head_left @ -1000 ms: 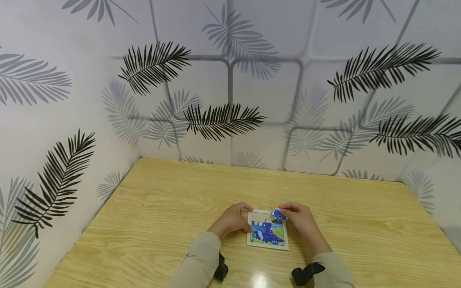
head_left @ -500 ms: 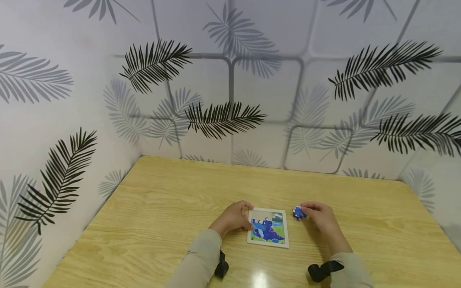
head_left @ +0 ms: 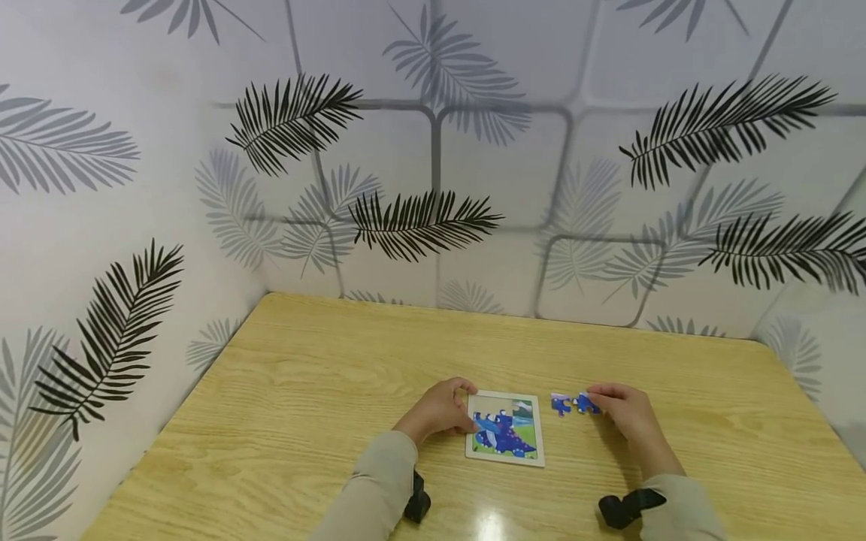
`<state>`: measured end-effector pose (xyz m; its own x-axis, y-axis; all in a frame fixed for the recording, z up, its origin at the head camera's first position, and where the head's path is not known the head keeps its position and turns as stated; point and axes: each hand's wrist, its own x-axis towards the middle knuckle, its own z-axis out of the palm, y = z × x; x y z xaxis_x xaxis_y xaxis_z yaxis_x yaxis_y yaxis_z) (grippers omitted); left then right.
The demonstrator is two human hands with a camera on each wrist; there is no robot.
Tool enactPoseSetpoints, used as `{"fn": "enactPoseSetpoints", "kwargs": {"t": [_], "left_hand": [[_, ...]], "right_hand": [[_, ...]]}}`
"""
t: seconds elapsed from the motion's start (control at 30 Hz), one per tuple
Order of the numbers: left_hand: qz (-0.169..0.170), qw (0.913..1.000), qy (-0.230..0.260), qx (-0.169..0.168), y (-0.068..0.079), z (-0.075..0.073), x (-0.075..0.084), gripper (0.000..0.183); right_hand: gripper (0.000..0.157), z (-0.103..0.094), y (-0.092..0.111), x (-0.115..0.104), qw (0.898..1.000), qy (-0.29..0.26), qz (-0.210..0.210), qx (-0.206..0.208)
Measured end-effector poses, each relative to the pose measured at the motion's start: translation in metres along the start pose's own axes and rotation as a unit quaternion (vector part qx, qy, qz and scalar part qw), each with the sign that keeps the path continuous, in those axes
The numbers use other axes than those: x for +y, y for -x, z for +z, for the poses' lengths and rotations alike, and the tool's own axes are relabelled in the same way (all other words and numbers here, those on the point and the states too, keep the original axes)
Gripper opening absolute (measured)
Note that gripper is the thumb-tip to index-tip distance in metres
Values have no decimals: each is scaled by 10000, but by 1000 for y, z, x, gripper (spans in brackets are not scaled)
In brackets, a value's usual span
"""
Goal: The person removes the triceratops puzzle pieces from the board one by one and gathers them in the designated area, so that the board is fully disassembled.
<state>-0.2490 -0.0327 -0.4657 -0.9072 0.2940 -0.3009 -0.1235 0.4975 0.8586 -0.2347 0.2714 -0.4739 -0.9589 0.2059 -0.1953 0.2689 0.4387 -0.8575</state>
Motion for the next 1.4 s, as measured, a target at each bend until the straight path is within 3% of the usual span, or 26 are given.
{"fn": "enactPoseSetpoints", "kwargs": {"t": [0.53, 0.73, 1.27, 1.4], "left_hand": [[-5, 10000, 57, -5, 0, 0, -1, 53], [-11, 10000, 82, 19, 1, 1, 0, 53], [69, 9999, 98, 48, 0, 0, 0, 54], [55, 10000, 27, 39, 0, 0, -1, 54]], "right_hand": [[25, 3, -2, 3, 9996, 176, -190, 112], [35, 2, -1, 3, 9999, 88, -88, 104], [38, -5, 0, 2, 9999, -109, 31, 33], [35, 0, 2, -1, 9995, 123, -274, 18]]}}
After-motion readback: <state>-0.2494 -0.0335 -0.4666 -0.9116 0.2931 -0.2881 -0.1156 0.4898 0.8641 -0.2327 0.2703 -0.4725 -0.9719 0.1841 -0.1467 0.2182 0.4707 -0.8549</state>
